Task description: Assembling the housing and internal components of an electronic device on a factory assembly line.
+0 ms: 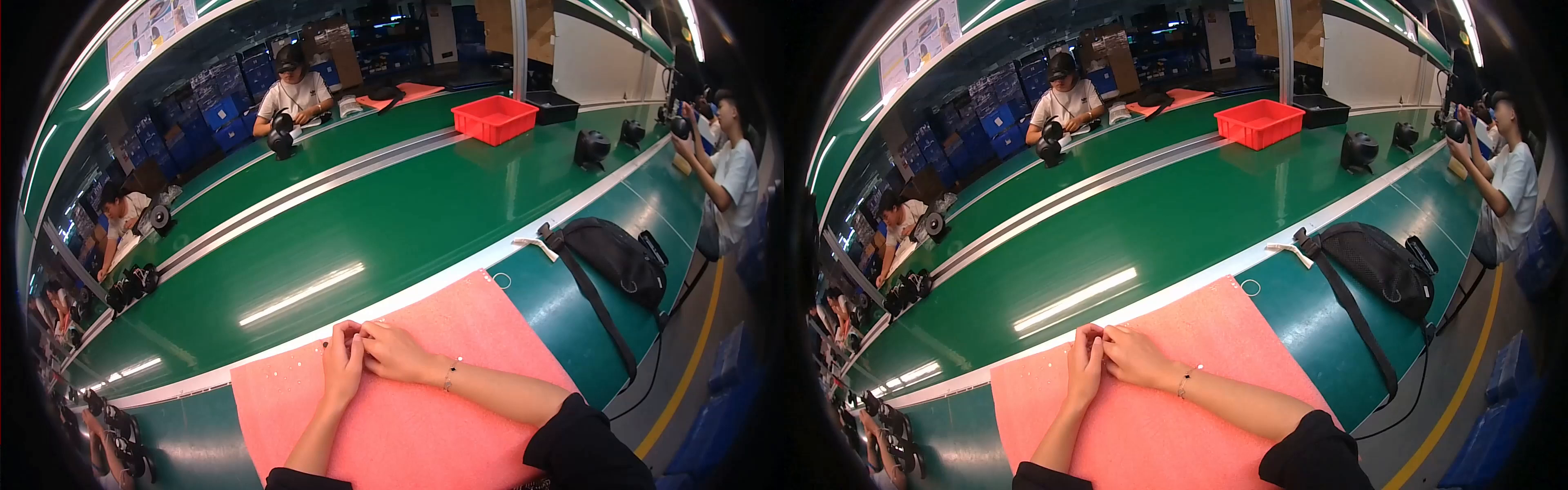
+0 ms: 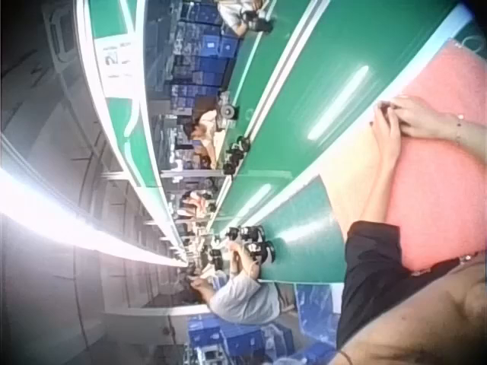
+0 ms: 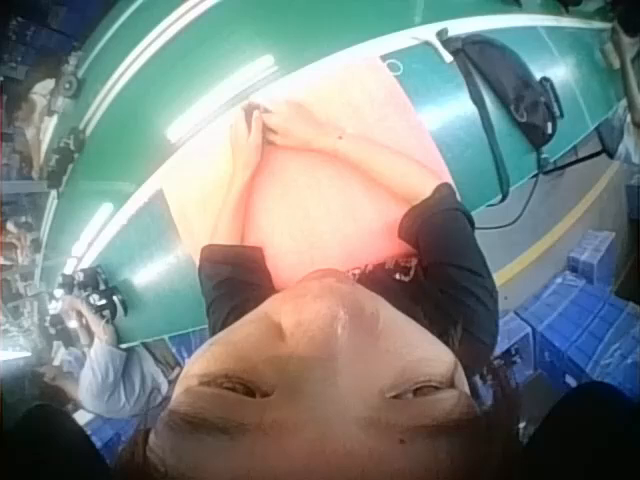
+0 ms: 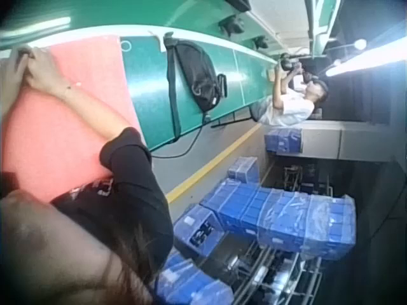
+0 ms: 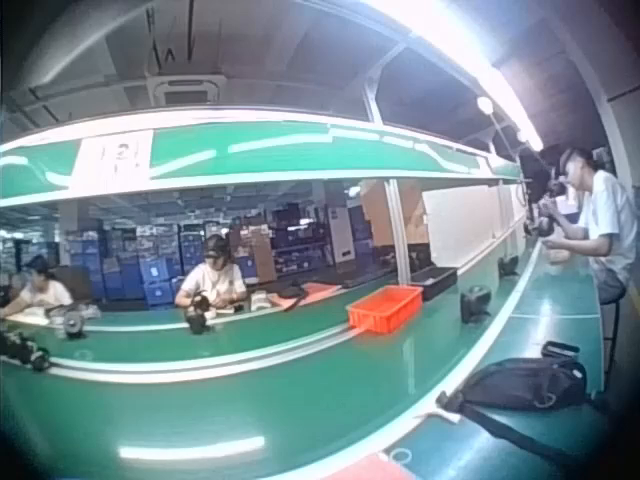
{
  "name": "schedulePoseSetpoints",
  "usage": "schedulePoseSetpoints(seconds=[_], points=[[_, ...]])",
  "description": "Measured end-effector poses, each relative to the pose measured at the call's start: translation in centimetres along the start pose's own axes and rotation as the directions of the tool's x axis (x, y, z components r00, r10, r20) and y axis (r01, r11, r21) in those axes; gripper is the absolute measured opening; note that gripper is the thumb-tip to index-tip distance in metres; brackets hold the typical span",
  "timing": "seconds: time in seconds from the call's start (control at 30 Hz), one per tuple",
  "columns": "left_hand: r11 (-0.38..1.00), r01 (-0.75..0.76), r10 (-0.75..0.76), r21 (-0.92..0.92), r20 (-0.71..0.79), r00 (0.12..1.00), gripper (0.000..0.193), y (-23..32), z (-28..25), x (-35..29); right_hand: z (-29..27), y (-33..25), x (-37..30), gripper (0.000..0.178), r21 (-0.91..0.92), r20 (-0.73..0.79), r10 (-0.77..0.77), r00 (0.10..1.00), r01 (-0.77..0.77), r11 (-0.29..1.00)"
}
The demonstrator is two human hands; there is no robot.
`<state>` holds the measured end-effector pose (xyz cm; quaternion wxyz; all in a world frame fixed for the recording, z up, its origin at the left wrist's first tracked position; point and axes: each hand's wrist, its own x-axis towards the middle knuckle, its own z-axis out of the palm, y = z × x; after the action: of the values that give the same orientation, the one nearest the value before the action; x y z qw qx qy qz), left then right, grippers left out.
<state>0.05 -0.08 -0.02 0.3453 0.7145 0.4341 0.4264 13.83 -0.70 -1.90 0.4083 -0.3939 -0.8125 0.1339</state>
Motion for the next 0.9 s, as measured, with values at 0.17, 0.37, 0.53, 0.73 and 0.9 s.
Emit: schedulePoseSetpoints(seconds=[0.17, 0.37, 0.53, 0.73, 0.9], points=[[1.0, -0.003, 0.003, 0.003, -0.005, 1.0, 0.017, -0.24, -0.1, 0.0, 0.07, 0.0, 0.1, 0.017, 0.007, 0.005, 0.0, 1.0, 0.0, 1.0], [1.0, -0.018, 0.018, 0.014, -0.006, 1.0, 0.017, -0.37, 0.0, 0.01, 0.07, 0.08, 0.04, 0.017, 0.005, 0.006, 0.005, 1.0, -0.005, 1.0], [1.0, -0.02, 0.02, 0.009, -0.005, 1.0, 0.017, -0.45, -0.03, 0.02, 0.06, 0.03, 0.06, 0.017, -0.001, -0.003, -0.002, 1.0, 0.002, 1.0], [1.0, 0.015, -0.015, 0.022, 0.019, 1.0, 0.021, -0.18, -0.17, 0.04, -0.03, 0.03, 0.08, 0.018, -0.008, 0.005, -0.001, 1.0, 0.001, 1.0], [1.0, 0.01, -0.011, 0.026, 0.017, 1.0, 0.021, 0.12, -0.16, 0.04, -0.11, -0.04, 0.07, 0.018, -0.004, 0.006, 0.007, 1.0, -0.007, 1.0]])
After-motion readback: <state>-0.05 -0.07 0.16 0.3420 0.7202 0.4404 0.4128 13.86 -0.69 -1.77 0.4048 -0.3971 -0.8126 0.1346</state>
